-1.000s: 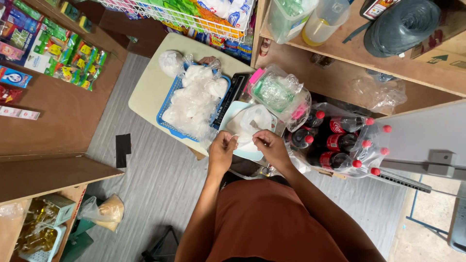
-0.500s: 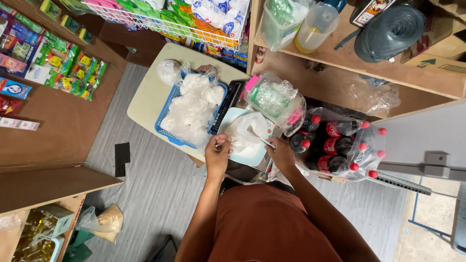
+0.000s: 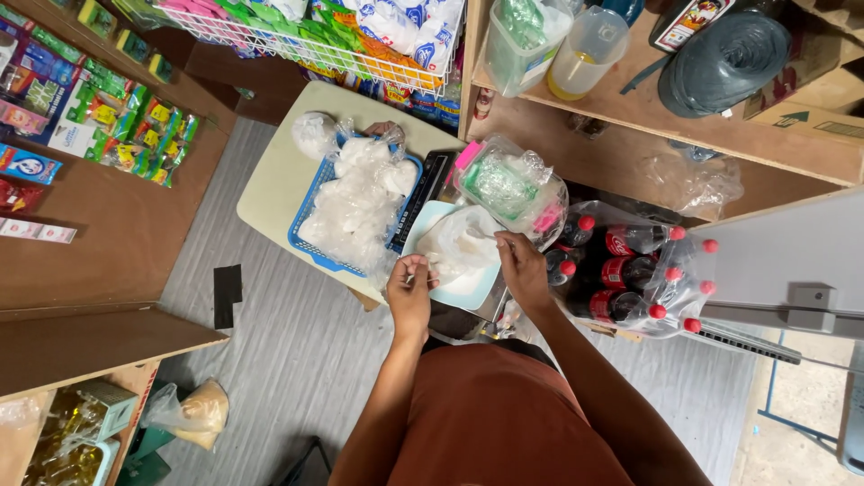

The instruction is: The person portions white food items from a large basket into small individual plastic bags using a spoon, ties the bags, and places them into a larger plastic container.

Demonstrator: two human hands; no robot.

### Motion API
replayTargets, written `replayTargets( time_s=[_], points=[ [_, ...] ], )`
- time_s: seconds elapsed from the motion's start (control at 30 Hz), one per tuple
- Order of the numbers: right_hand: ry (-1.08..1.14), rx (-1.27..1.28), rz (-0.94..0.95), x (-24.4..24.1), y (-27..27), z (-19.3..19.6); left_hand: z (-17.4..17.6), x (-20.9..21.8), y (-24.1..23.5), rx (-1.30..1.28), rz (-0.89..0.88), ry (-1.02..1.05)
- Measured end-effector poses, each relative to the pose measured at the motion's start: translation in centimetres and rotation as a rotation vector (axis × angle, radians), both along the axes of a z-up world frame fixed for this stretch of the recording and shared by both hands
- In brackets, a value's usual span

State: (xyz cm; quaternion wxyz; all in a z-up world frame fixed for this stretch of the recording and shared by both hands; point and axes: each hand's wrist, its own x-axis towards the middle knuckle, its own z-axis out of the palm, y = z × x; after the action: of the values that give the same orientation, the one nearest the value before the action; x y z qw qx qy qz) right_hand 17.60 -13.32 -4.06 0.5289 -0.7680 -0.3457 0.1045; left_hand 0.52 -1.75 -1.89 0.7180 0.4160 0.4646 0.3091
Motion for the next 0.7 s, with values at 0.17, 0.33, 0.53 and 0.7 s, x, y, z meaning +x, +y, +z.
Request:
replayTargets(
  time_s=[0.17,0.33,0.53,0.7],
  points=[
    [-0.175,0.037,0.118,0.7,0.4,0.1,1.3,0.4,-0.4,0.063,0.040,0.053],
    [-0.154,-0.008,0.136,0.5,0.7,-1.2,-2.0,0.4,-0.6,0.043,-0.025,0.057],
    [0.227,-0.187,-0.116,0.6,1.4,-2.5,-1.1,0.2,-0.9,0.079,-0.037,0.002],
    [0.517,0.182,-0.193,1.4,0.4,-5.4,-0.5,-0.3,-0.7,0.094,-0.053,0.052]
  ],
)
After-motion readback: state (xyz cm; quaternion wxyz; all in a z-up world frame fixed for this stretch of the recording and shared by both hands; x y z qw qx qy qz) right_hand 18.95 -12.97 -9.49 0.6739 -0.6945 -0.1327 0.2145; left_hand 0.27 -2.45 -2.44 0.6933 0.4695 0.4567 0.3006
